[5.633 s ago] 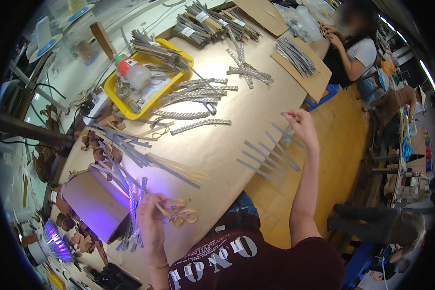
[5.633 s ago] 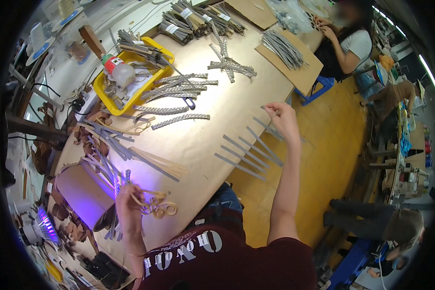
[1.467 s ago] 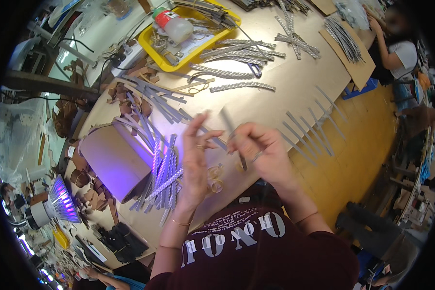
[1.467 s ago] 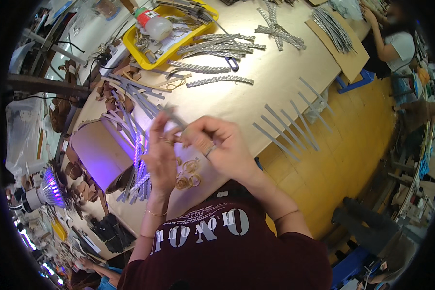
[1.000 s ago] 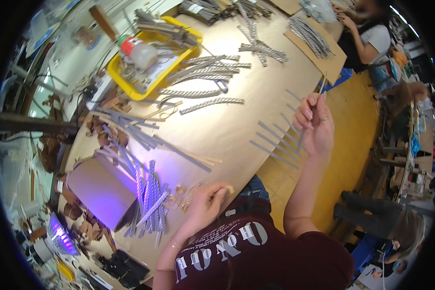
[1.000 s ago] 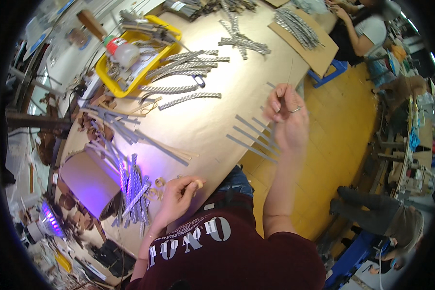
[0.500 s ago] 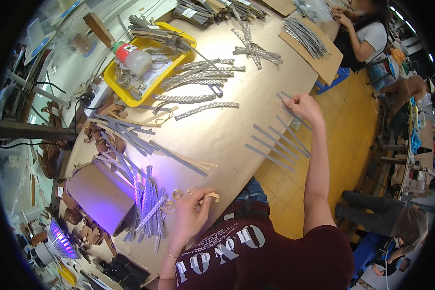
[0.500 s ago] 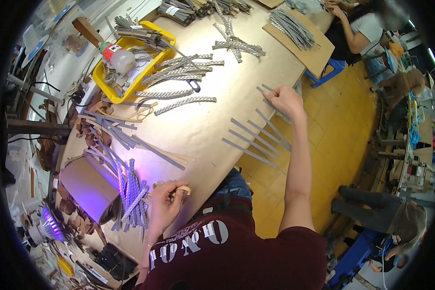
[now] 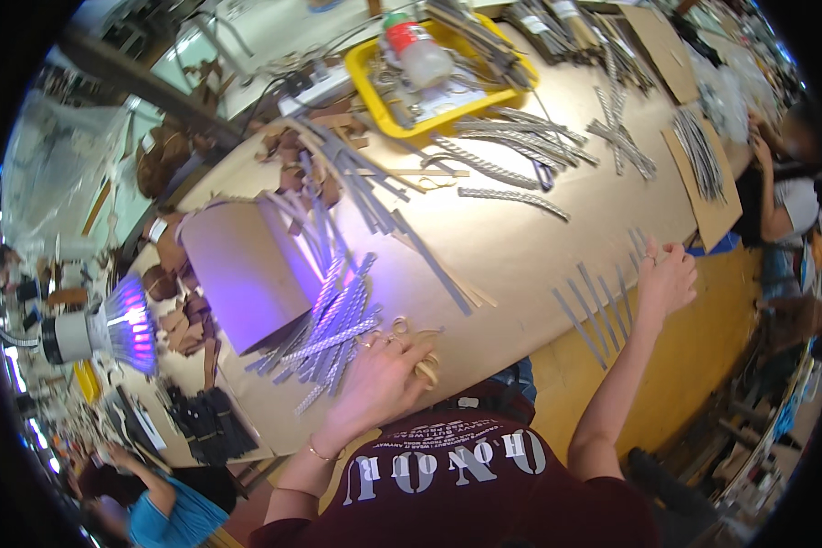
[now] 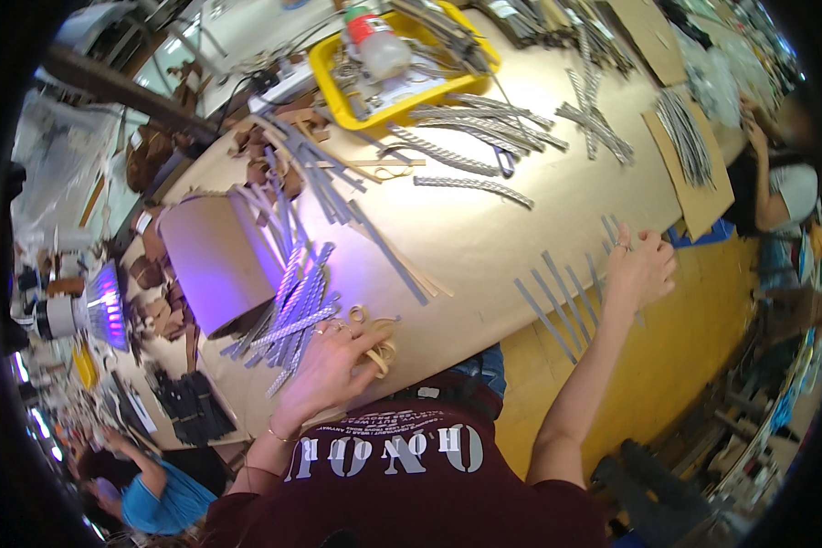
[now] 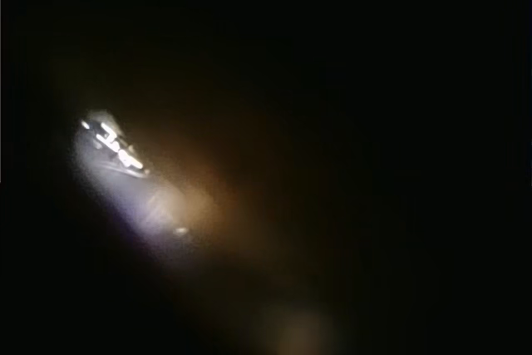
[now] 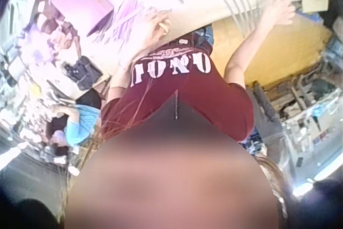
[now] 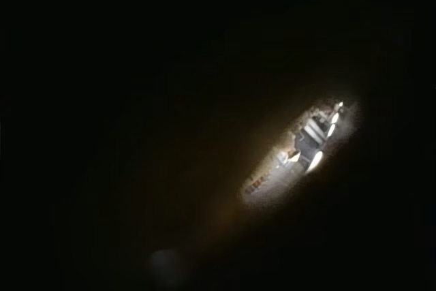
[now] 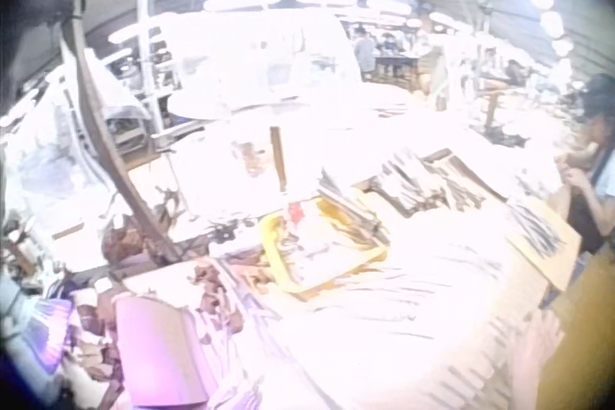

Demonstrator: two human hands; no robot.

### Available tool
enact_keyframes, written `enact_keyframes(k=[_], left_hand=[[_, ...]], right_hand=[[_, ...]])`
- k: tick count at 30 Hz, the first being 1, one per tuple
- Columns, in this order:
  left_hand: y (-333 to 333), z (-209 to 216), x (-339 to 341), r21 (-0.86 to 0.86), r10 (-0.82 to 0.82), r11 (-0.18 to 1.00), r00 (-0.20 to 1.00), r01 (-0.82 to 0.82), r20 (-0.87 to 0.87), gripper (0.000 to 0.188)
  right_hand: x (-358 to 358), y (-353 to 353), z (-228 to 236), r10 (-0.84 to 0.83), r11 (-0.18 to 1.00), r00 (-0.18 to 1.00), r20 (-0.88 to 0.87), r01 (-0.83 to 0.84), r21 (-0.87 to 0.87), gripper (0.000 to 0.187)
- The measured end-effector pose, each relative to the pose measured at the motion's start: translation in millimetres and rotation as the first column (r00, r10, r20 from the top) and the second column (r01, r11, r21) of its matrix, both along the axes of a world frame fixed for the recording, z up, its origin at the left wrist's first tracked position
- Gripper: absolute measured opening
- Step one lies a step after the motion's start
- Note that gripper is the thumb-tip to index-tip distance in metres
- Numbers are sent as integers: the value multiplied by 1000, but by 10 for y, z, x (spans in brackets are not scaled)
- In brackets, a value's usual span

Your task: The person repeatedly picks up a short braided cord and a rubber band, wraps the band around the cord, and places the assembled unit on the table. They continue this one-at-a-time process, accumulating a row of finished items.

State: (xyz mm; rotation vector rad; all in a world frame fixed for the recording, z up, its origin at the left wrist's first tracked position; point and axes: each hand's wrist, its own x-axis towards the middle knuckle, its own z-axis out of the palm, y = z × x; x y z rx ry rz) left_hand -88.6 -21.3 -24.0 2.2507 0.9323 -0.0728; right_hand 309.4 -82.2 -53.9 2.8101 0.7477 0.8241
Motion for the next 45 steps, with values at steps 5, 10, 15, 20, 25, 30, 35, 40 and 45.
enact_keyframes(k=[5,10,15,20,25,30,35,40,45], left_hand=[[-62,-33,-184,27,-12,1000,996,14,-84,50],[-88,150,-242,0,-17,1000,1000,17,-20,53],[86,334,-260,43,92,994,982,-101,164,45],[398,98,14,-302,408,901,846,-313,342,37],[599,-273,432,-429,567,817,675,-385,473,36],[656,-208,636,-393,558,829,616,-397,556,37],[576,109,524,-614,707,708,367,-350,605,27],[518,304,380,120,215,833,515,-540,830,25],[501,373,344,480,-51,756,691,-445,721,34]], right_hand=[[-1169,513,-101,642,763,430,-635,-280,582,24],[-2037,847,-199,632,718,323,-704,-585,376,34],[-2085,886,-250,567,752,200,-799,-521,404,27],[-1895,774,-242,529,790,34,-848,-383,478,20],[-1797,723,-73,681,695,300,-669,-554,459,14],[-1731,660,246,700,604,236,-674,-699,383,11],[-1769,543,540,614,510,-151,-775,-673,535,10],[-1928,518,778,850,474,17,-526,-461,750,18],[-1914,382,1052,825,424,-334,-455,-167,890,10]])
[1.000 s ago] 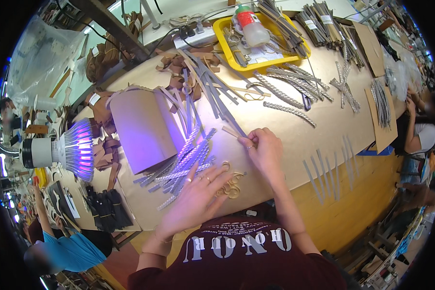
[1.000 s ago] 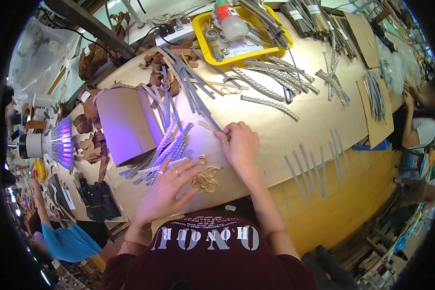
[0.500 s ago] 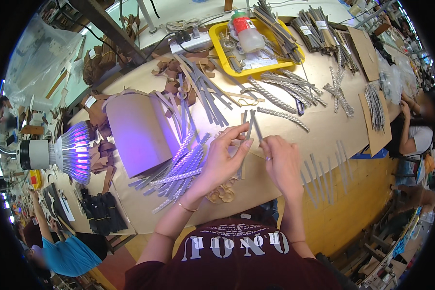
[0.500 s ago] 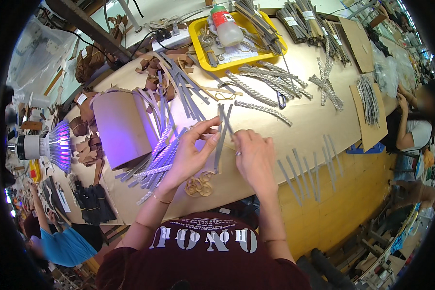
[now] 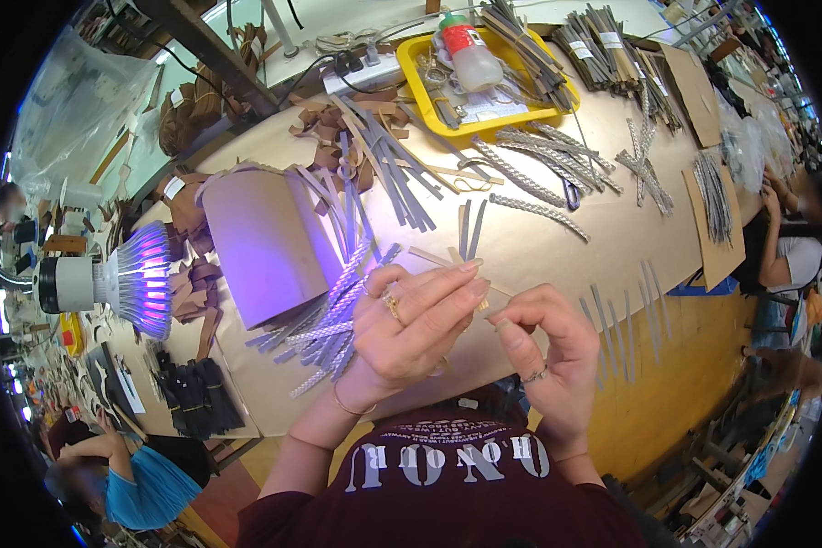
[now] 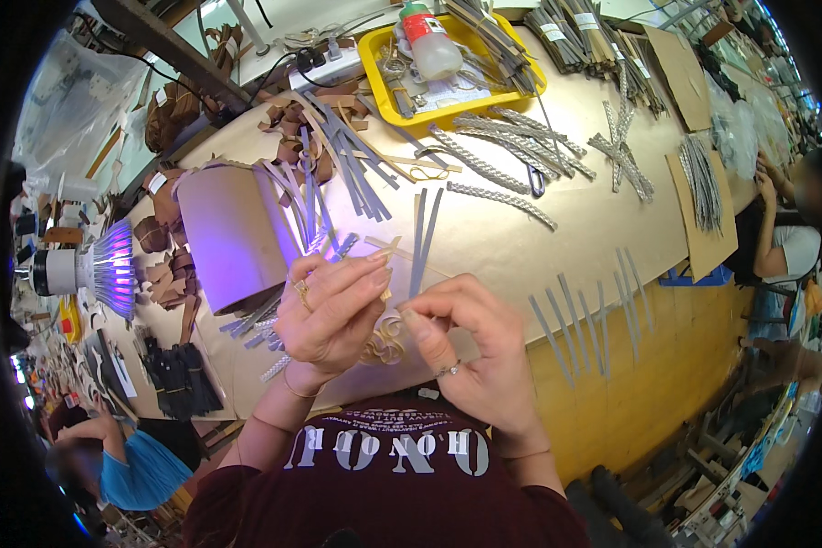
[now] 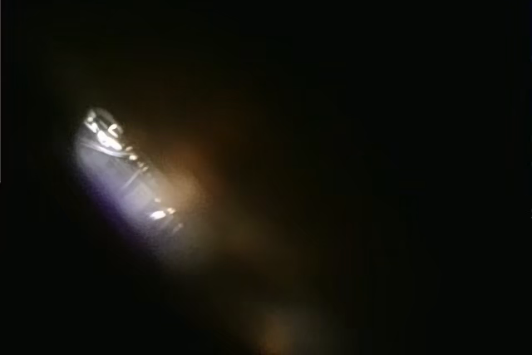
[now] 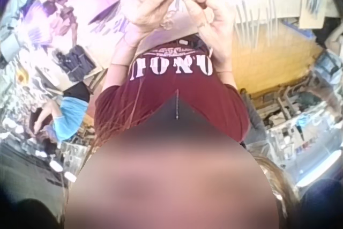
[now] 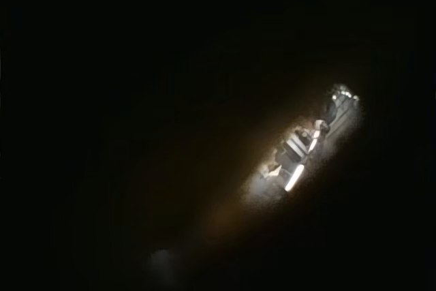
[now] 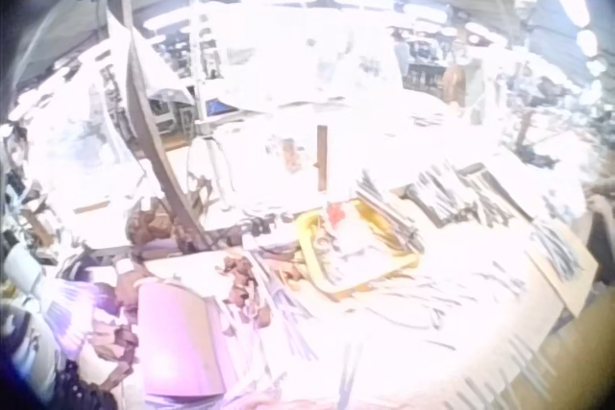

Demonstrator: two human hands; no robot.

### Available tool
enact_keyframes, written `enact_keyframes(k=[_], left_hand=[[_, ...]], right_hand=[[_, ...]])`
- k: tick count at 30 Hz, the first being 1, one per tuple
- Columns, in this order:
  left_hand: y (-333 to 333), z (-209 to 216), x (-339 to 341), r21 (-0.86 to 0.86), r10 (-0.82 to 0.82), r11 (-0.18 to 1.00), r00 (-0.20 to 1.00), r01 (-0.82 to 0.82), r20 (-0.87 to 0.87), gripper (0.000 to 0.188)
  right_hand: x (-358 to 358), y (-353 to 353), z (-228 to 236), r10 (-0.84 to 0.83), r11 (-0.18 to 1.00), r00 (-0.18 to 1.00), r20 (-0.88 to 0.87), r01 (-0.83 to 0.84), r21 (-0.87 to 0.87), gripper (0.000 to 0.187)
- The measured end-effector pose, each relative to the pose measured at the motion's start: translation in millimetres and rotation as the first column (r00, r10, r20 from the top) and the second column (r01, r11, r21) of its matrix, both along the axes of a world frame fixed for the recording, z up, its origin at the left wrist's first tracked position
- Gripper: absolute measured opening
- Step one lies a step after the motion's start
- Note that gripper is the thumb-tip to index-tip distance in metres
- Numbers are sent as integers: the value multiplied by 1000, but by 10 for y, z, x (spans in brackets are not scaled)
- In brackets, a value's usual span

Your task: The person repeatedly picks up a short braided cord and a rubber band, wraps the band around the cord, and places the assembled unit on the table. They continue this one-at-a-time process, accumulating a row of finished items.

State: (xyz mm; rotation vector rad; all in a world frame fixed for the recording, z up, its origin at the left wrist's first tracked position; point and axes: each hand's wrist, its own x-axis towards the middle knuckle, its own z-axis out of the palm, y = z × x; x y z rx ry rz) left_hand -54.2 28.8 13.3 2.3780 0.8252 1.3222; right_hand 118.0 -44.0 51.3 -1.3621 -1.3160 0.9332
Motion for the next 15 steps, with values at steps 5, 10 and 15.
enact_keyframes(k=[5,10,15], left_hand=[[-72,11,8,68,-7,998,998,12,-62,37],[-102,-5,1,75,-14,997,995,22,-98,39],[-117,-19,22,52,-14,998,996,19,-93,38]], right_hand=[[-93,-31,41,-47,997,983,-179,36,-65,5],[-114,-34,67,-78,994,988,-136,66,-85,4],[-125,-20,38,-81,995,994,-76,77,-59,4]])
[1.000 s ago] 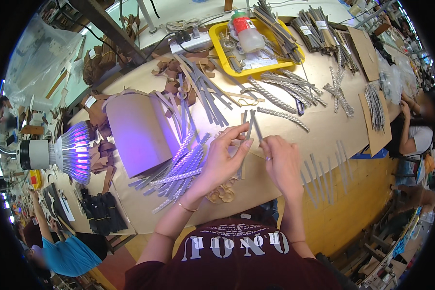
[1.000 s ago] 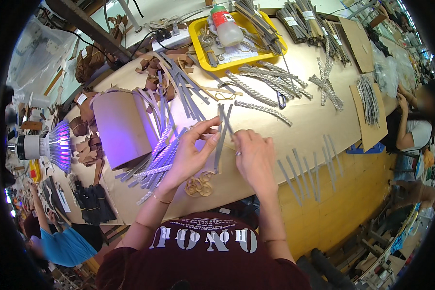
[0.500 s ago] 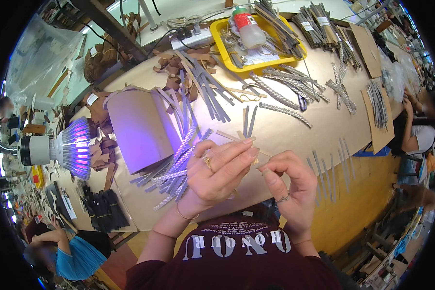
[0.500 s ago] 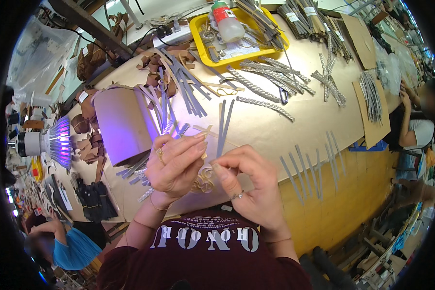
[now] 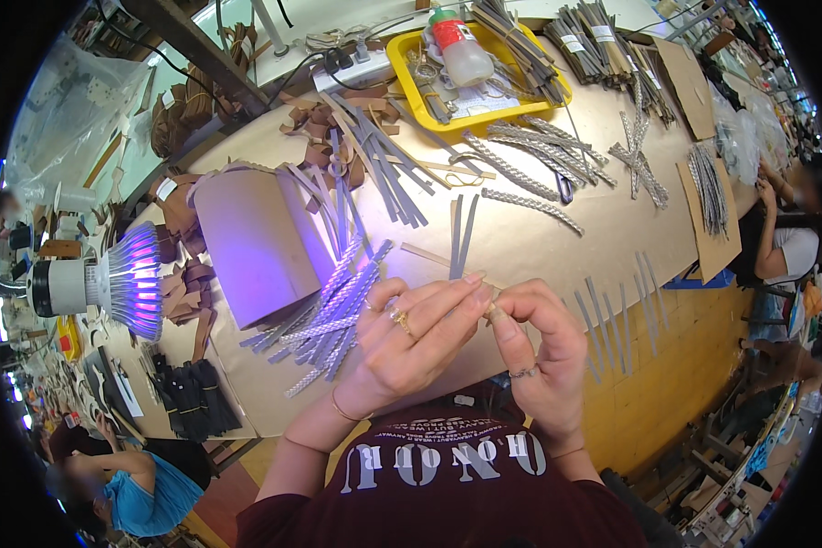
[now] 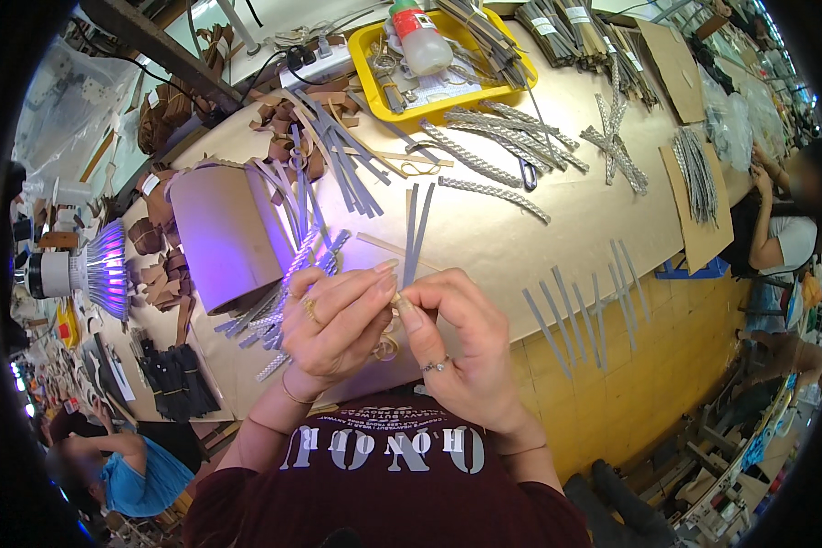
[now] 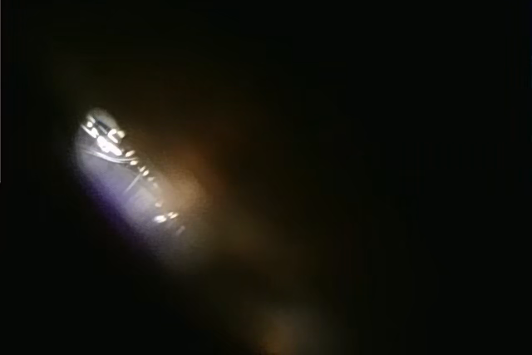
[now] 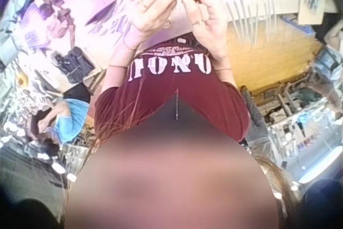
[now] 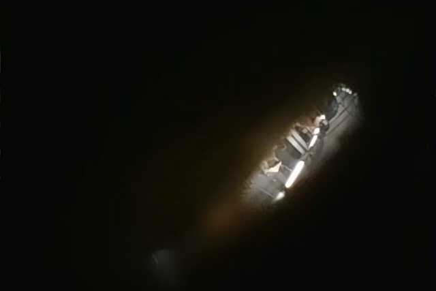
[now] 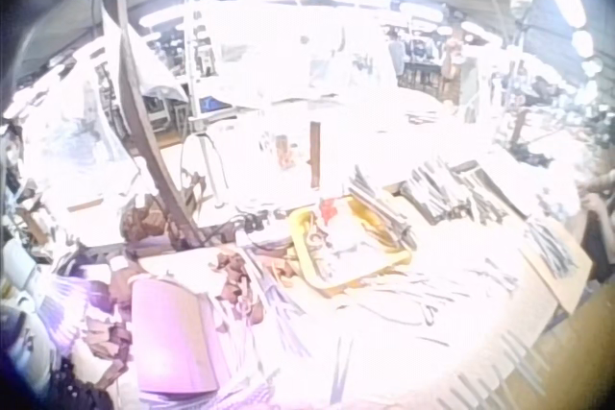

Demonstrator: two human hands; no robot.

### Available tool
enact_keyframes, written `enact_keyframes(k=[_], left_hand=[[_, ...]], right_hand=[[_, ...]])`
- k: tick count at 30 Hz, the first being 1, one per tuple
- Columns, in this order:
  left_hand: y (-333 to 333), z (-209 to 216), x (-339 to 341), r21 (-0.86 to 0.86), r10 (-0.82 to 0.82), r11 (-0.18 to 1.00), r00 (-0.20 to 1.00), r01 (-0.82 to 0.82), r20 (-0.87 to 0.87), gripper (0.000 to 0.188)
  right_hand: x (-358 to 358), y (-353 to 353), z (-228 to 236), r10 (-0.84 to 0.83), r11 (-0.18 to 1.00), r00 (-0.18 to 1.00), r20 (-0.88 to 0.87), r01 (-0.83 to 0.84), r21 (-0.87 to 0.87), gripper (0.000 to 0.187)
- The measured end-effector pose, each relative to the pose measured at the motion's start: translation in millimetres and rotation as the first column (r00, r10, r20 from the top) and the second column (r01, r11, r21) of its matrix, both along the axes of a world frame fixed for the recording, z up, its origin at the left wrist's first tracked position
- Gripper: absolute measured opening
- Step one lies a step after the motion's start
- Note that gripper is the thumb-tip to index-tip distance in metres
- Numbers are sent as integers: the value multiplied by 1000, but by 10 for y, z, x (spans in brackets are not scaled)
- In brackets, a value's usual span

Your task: The person repeatedly picks up a short braided cord and a rubber band, wraps the band around the cord, and places the assembled unit on the table. They continue this one-at-a-time process, accumulating a row of finished items.

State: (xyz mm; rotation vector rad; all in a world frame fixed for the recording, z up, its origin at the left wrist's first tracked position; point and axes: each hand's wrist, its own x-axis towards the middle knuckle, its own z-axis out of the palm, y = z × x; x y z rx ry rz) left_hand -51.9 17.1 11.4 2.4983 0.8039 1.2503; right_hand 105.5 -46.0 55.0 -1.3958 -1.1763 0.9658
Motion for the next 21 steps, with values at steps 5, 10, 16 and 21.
enact_keyframes(k=[5,10,16,21], left_hand=[[35,1,51,-1,-15,1000,1000,15,15,37],[63,44,55,-187,-77,978,993,93,95,28],[23,55,44,-500,21,858,966,115,258,11],[99,-1,-68,-866,326,318,814,385,481,19]], right_hand=[[29,14,-68,-19,998,982,189,7,64,8],[43,9,-107,-21,998,961,277,6,55,8],[-9,71,-172,6,993,954,299,-40,110,7],[217,45,-140,200,936,898,392,-293,193,13]])
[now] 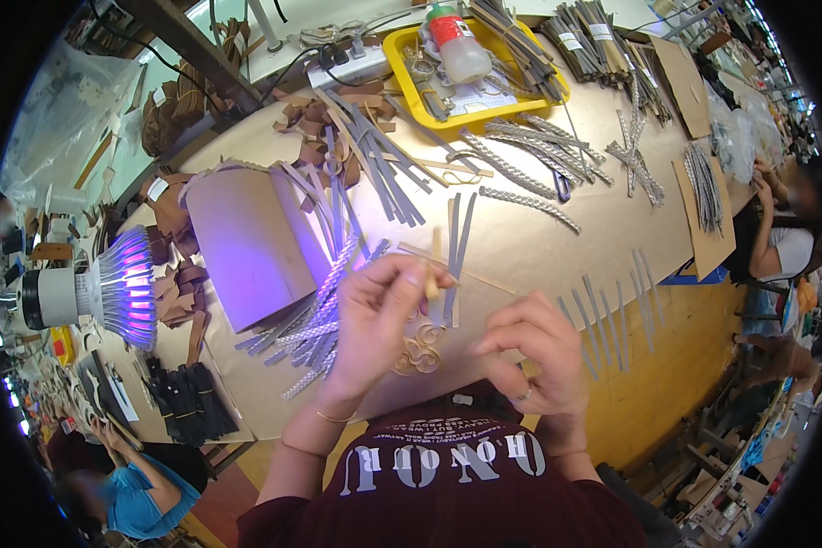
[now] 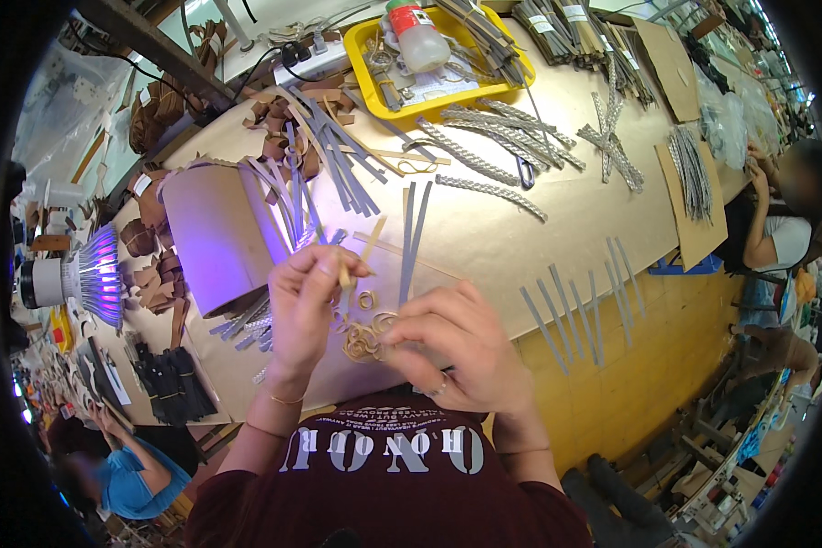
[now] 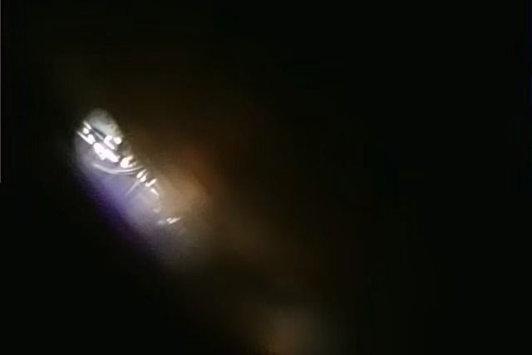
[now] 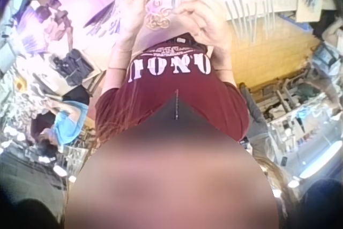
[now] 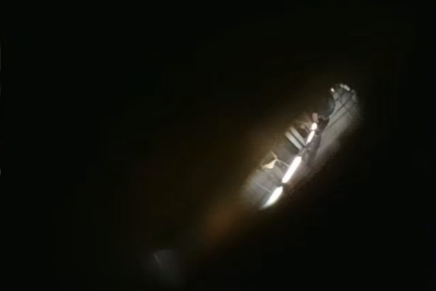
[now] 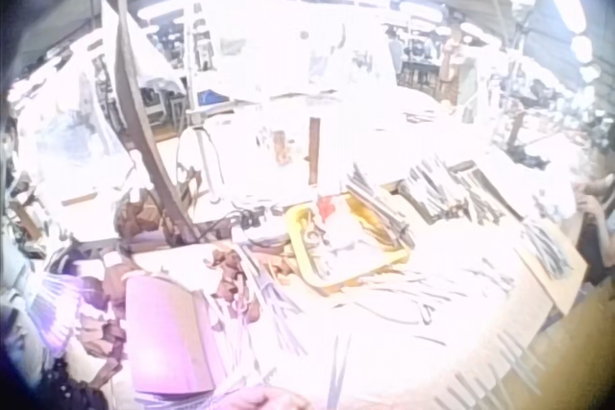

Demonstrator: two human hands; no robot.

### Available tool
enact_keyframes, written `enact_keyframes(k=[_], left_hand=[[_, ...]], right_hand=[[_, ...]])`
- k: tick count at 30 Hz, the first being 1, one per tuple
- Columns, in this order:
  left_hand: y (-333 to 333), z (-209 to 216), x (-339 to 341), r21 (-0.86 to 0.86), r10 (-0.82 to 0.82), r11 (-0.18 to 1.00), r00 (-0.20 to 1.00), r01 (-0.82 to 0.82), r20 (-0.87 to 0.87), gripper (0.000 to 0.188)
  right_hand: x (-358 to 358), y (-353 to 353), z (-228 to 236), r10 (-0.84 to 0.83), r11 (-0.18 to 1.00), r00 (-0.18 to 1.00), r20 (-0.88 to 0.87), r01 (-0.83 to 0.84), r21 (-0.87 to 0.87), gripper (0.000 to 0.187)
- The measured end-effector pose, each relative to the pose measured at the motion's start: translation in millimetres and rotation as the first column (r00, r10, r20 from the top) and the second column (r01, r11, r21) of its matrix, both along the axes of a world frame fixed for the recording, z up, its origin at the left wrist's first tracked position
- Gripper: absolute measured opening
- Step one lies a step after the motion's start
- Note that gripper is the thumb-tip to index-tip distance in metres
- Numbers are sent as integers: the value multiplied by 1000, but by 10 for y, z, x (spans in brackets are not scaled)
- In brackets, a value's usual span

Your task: The person repeatedly picks up a short braided cord and a rubber band, wraps the band around the cord, and places the assembled unit on the table. They continue this one-at-a-time process, accumulating a row of finished items.

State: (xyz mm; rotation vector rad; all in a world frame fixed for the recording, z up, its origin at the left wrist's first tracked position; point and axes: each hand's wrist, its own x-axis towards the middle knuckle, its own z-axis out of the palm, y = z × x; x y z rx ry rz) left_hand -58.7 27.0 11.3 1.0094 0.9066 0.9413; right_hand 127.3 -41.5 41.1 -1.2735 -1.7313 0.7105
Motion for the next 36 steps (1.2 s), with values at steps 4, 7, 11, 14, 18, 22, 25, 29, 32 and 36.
enact_keyframes(k=[4,7,11,14,18,22,25,29,32,36], left_hand=[[70,-41,-57,-126,-79,988,990,94,115,26],[-13,-60,5,-164,-157,969,973,185,171,26],[-119,-146,69,-277,-153,933,950,230,273,26],[-112,-308,78,-347,-62,930,982,121,176,24],[29,-597,-9,-386,58,922,973,32,221,21],[48,-767,-172,-394,217,910,956,-125,197,19],[0,-779,-246,-282,239,937,967,-206,89,19],[-82,-736,-212,-144,138,980,990,-134,15,21],[-191,-717,-115,-168,98,981,995,-101,-21,21],[-328,-679,46,-203,-22,979,1000,21,-7,20]], right_hand=[[80,26,-97,-171,985,985,-3,171,18,30],[37,97,-218,-173,982,979,111,163,97,32],[16,111,-262,-106,970,989,102,81,228,28],[129,-18,-219,123,988,960,-250,-94,125,17],[576,-326,-190,256,966,613,-747,-191,174,9],[1219,-806,-137,251,938,478,-841,93,333,10],[1598,-1092,-166,-276,922,675,-684,387,10,13],[1909,-933,-596,-732,558,663,156,715,-421,19],[1953,-781,-886,-703,494,638,315,756,-429,22],[2008,-728,-885,-672,712,701,-240,521,-470,27]])
